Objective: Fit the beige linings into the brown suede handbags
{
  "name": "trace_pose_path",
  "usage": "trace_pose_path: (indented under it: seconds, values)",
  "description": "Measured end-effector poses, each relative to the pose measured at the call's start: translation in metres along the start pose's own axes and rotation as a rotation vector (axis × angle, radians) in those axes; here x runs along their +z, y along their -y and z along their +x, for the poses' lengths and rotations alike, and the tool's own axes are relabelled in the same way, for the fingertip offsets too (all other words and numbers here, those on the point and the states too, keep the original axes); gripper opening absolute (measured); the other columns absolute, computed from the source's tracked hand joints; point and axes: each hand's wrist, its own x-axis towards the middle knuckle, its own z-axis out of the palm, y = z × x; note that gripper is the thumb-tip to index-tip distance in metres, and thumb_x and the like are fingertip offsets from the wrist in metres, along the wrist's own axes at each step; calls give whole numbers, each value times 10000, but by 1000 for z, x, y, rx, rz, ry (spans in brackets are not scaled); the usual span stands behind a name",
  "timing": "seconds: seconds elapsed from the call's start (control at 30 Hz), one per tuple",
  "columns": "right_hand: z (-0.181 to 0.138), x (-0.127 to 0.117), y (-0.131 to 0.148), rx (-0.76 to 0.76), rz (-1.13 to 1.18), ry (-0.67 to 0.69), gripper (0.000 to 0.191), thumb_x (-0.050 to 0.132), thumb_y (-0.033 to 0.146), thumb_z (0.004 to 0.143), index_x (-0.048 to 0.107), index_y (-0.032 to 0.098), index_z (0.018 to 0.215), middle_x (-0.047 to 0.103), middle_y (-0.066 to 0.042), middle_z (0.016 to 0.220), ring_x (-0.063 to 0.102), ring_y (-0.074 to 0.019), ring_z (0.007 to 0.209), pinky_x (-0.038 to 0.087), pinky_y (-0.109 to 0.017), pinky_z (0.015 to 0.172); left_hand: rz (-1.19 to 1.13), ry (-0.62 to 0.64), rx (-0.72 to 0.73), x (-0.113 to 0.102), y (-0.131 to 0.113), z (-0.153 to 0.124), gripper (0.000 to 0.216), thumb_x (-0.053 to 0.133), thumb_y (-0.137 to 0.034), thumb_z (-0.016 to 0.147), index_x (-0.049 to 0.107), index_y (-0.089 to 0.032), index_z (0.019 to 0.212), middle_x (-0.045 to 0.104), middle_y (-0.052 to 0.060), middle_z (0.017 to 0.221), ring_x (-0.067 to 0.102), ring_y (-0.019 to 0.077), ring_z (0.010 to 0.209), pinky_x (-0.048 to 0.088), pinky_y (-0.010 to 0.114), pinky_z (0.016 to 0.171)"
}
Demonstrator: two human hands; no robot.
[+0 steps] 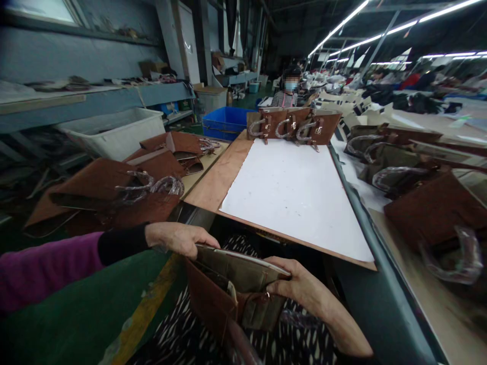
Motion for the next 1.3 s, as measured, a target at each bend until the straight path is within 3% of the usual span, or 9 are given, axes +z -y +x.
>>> trace_pose_path:
  seconds: [0.1,0.27,0.53,0.67,0.77,0.87,1.0,1.13,1.3]
  values:
    - [11,-4,-18,37,20,26,400,636,162,633,625,162,1032,657,-5,833,583,-168,758,456,-240,673,80,16,18,-2,12,7,576,464,-46,541,559,-160,1098,620,3,971,548,187,927,434,223,769]
    - [12,-3,-11,44,78,100,408,629,156,653,623,177,1061,666,5,822,586,-150,723,446,-228,649,-75,135,34,-17,25,15,574,471,-54,567,507,-167,1128,599,2,1016,543,163,935,414,218,803]
    - [21,-12,-37,82,189,129,417,662,214,625,633,153,1036,674,-8,807,594,-169,730,448,-266,684,-31,130,-20,-9,25,26,590,475,-53,550,527,-142,1131,609,13,1004,543,185,955,416,211,768]
    - [15,-14,-32,70,226,145,414,664,312,637,646,146,1016,667,-24,845,587,-197,789,433,-302,739,-49,173,-79,-9,20,29,651,527,-93,561,498,-157,1208,600,27,1085,539,212,1002,431,223,766]
    - [15,-15,-31,-12,191,75,399,651,367,655,659,145,987,641,-34,869,562,-194,792,413,-301,729,-63,179,-146,-11,19,30,732,579,-123,549,456,-171,1269,599,29,1115,552,229,999,447,236,766]
    - [21,-18,-41,-137,93,-86,329,671,388,644,689,149,869,597,-41,910,527,-201,849,390,-299,747,-113,171,-197,-10,20,32,777,614,-156,548,425,-178,1301,614,28,1105,569,236,982,459,247,759]
    - [26,-19,-56,-190,47,-225,241,668,359,668,683,169,815,571,-27,854,509,-186,816,376,-293,719,-193,182,-175,-7,23,34,752,636,-180,555,449,-187,1284,607,27,1136,555,245,1024,451,270,812]
    - [26,-18,-62,-208,35,-264,200,656,354,683,676,173,765,545,-16,792,491,-165,752,361,-278,659,-187,192,-136,-6,24,35,699,645,-193,574,487,-209,1255,576,15,1197,508,248,1102,413,278,891]
    - [27,-19,-61,-194,46,-265,156,645,318,689,676,167,715,529,-9,773,478,-152,729,344,-272,644,-192,211,-186,-3,19,34,715,673,-216,577,475,-213,1264,606,20,1149,545,248,1051,442,275,844]
